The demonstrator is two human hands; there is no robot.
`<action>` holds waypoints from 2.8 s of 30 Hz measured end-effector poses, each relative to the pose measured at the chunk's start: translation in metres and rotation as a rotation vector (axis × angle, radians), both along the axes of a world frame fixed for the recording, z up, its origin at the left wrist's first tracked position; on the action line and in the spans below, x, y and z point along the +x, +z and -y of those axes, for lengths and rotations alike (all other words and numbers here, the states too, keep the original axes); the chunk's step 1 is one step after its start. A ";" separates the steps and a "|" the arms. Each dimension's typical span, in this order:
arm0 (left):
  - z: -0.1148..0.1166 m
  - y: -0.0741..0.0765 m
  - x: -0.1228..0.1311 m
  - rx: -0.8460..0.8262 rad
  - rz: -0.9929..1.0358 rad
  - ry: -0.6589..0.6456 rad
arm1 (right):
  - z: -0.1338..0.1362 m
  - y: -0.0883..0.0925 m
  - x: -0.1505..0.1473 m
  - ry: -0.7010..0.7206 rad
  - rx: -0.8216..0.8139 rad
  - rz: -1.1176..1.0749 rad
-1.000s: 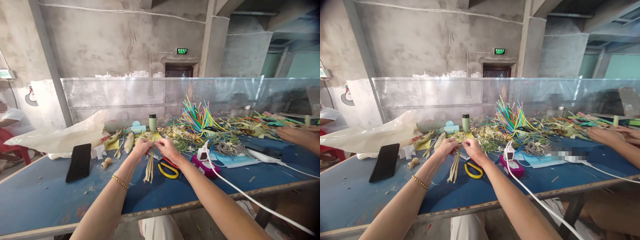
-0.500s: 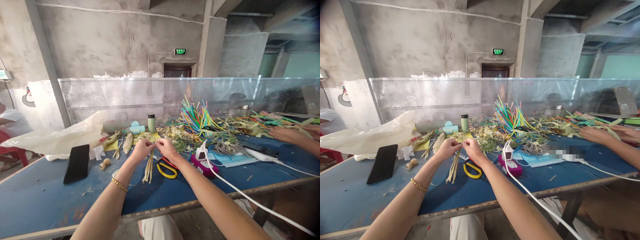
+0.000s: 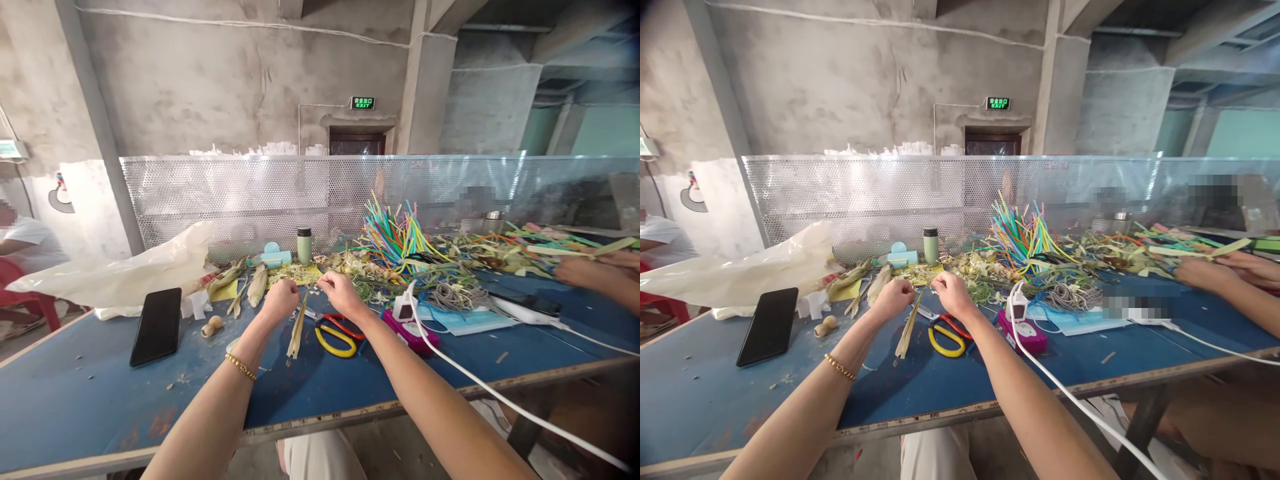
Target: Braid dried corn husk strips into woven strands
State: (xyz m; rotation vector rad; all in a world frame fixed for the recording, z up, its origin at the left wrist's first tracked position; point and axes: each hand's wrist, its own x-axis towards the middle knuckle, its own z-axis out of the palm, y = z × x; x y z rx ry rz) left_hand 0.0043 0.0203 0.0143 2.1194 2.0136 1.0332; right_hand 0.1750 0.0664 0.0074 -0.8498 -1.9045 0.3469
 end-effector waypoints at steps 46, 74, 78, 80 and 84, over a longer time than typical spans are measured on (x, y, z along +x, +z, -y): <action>-0.003 -0.005 0.012 -0.169 0.954 -0.191 | -0.013 -0.009 0.000 -0.050 0.289 0.297; -0.017 -0.004 -0.026 -0.210 1.089 -0.251 | -0.030 0.002 0.046 -0.364 0.042 0.525; -0.014 -0.002 -0.016 -0.138 1.198 -0.282 | -0.007 0.016 0.021 -0.230 0.058 0.242; -0.010 -0.001 -0.009 -0.074 1.251 -0.319 | 0.006 0.022 0.002 0.024 -0.195 0.099; -0.002 0.001 0.002 0.019 1.125 -0.413 | 0.016 0.027 -0.025 0.293 -0.370 -0.079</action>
